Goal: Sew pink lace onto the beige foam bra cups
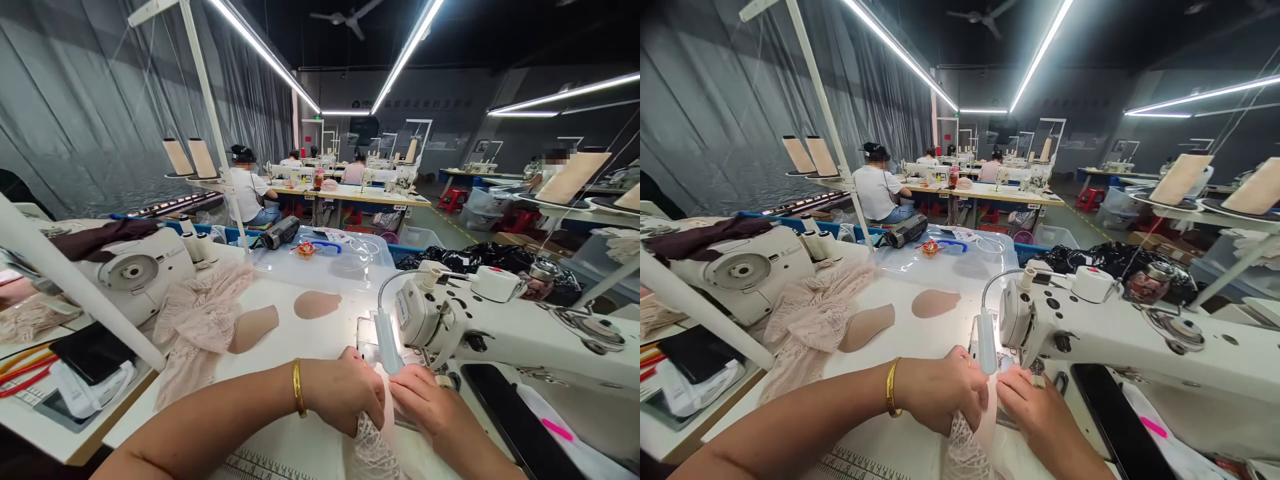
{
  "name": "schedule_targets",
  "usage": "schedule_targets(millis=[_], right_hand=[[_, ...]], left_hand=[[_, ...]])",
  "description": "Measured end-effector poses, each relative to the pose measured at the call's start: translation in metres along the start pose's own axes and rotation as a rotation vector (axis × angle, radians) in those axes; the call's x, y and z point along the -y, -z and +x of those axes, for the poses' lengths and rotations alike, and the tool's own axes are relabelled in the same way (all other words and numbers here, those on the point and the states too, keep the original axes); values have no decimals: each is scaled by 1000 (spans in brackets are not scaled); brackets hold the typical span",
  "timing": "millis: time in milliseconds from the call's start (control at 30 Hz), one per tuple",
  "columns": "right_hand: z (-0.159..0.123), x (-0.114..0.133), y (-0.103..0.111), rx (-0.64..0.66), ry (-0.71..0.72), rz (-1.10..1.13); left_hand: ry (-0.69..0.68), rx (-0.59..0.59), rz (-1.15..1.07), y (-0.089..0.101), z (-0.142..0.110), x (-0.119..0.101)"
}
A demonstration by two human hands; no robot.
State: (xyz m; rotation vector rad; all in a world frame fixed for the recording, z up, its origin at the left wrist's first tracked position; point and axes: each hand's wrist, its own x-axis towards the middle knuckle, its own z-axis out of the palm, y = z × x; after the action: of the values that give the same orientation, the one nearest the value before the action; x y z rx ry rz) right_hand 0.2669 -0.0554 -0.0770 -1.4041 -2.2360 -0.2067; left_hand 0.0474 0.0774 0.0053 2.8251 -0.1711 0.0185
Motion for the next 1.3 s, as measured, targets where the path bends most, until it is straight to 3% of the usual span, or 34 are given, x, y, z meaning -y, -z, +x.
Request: schedule_targets(millis=[200,467,867,1100,1300], right_hand=[[-21,-15,-11,31,-37,-107],[-17,-22,-6,-18,-43,-196],[-19,-29,-3,64,28,-244],[-15,-19,1,-22,-12,-222],[-8,-12,11,-62,40,-171]], left_hand=[[-59,-29,-133,-7,-4,10],[-81,-84,-175,-11,1,17],[-99,-104,-200,-16,0,24],[-89,-147,-197,-18,0,33],[-80,-158,-90,-12,2,35]])
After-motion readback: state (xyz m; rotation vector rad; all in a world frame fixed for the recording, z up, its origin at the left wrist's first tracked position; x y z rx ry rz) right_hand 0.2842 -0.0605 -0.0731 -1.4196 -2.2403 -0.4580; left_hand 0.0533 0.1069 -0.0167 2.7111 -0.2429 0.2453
